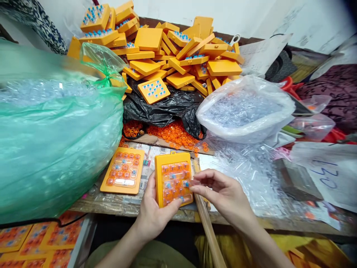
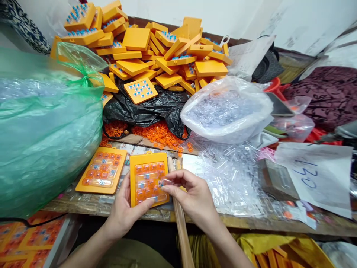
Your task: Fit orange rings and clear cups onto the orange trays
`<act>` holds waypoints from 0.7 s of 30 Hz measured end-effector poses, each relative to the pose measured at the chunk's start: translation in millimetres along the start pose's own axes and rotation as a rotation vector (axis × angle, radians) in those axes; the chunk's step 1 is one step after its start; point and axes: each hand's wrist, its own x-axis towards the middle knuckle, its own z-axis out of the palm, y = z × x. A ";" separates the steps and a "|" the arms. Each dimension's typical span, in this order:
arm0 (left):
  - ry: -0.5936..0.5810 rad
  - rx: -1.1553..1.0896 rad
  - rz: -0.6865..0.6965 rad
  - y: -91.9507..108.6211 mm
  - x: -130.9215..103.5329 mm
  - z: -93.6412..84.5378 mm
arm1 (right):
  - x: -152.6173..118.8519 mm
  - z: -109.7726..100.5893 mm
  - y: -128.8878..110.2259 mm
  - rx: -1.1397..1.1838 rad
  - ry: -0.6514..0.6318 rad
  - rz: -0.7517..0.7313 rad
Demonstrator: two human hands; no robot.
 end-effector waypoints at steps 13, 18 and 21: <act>0.018 -0.015 0.031 -3.4 -4.8 0.3 | -10.7 15.7 14.5 0.057 0.180 -0.082; 0.049 0.046 0.032 -7.9 -8.8 -0.6 | -10.5 17.0 6.0 0.265 -0.042 0.198; 0.041 0.072 0.046 -12.4 -8.5 -2.6 | -10.2 16.9 2.0 0.238 -0.064 0.193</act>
